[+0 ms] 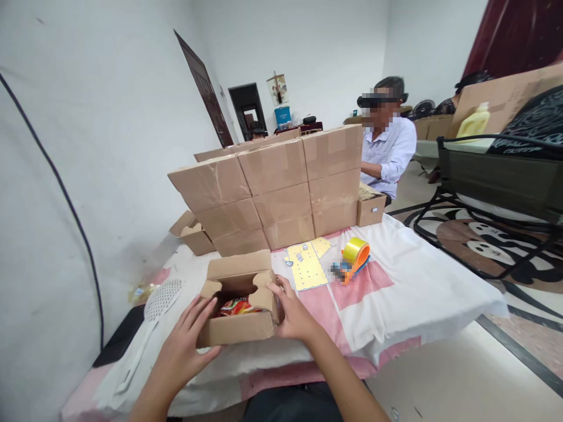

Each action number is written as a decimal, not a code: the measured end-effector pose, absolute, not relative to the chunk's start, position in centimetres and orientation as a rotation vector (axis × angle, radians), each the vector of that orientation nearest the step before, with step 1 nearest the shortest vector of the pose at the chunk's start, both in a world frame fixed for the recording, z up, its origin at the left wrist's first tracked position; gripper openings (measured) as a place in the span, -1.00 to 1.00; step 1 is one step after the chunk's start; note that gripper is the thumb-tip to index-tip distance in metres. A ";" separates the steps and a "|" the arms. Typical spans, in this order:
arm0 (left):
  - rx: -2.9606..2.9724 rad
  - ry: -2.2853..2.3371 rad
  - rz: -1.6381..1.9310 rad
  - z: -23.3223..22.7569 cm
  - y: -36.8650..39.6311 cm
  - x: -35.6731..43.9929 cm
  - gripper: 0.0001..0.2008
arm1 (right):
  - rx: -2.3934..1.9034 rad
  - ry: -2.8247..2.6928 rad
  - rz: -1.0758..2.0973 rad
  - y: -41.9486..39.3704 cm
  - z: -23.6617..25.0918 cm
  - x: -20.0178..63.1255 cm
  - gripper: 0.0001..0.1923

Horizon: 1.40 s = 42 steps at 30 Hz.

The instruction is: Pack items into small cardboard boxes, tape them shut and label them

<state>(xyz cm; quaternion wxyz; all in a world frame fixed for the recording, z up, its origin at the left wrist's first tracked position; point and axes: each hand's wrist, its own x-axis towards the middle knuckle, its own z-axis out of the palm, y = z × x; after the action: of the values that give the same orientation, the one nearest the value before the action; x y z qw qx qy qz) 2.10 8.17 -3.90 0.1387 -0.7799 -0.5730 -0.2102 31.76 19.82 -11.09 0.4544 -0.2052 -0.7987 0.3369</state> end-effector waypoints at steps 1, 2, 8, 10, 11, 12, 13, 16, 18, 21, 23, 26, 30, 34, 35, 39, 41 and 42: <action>-2.262 -1.646 -0.632 -3.8 7.9 2.2 -0.04 | -0.510 -1.972 0.828 19.8 -11.1 31.8 0.13; -2.274 -1.639 -0.664 -3.6 7.7 2.2 -0.05 | -0.514 -1.975 0.823 19.8 -11.1 31.7 0.13; -2.300 -1.738 -1.101 -3.5 6.9 1.0 -0.22 | -0.526 -1.992 0.797 20.3 -11.6 31.8 0.15; -2.208 -1.826 -1.367 -3.5 7.1 1.0 -0.26 | -0.543 -2.012 0.793 20.4 -11.8 31.8 0.14; -2.140 -1.866 -1.501 -3.6 7.3 1.2 -0.25 | -0.557 -2.020 0.788 20.4 -11.9 31.9 0.13; -2.075 -1.896 -1.621 -3.7 7.6 1.5 -0.23 | -0.575 -2.024 0.784 20.4 -11.9 31.9 0.11; -2.002 -1.921 -1.722 -3.8 7.9 1.8 -0.22 | -0.592 -2.026 0.784 20.4 -11.9 31.9 0.10; -1.774 -1.979 -1.934 -4.4 9.0 2.9 -0.20 | -0.604 -2.019 0.806 20.2 -11.7 32.0 0.05; -1.641 -1.997 -2.033 -5.1 9.7 3.3 -0.20 | -0.558 -1.997 0.852 20.1 -11.3 32.1 -0.04; -1.529 -2.016 -2.126 -6.2 10.7 3.6 -0.18 | -0.493 -1.860 0.992 20.3 -10.5 32.0 -0.09; -1.509 -2.030 -2.162 -6.7 11.2 3.8 -0.17 | -0.493 -1.718 1.090 21.0 -9.7 31.6 -0.01; -1.514 -2.078 -2.154 -6.8 11.4 4.3 -0.17 | -0.505 -1.572 1.146 22.3 -8.3 30.8 0.04; -1.506 -2.125 -1.974 -6.2 11.2 5.3 -0.27 | -0.520 -1.528 1.072 23.2 -6.6 30.0 -0.05; -1.517 -2.118 -1.730 -5.1 10.7 5.8 -0.39 | -0.509 -1.617 0.961 22.4 -6.0 29.9 -0.28; -1.558 -2.105 -1.656 -4.7 10.5 6.0 -0.45 | -0.518 -1.648 0.917 22.2 -6.0 29.9 -0.33; -1.853 -2.033 -1.226 -3.2 9.8 8.2 -0.62 | -0.571 -1.747 0.790 21.2 -6.1 30.1 -0.39; -1.960 -1.990 -1.050 -2.9 9.6 9.7 -0.64 | -0.585 -1.783 0.776 20.7 -6.1 30.4 -0.41; -1.982 -1.975 -1.003 -2.8 9.5 10.3 -0.63 | -0.598 -1.790 0.768 20.4 -6.1 30.7 -0.43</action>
<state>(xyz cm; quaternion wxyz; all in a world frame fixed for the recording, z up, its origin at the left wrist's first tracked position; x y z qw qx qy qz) 10.34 9.52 -2.82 0.0844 -0.6643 -0.6622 -0.3364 30.69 20.41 -6.06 0.5242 -0.2501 -0.7481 0.3210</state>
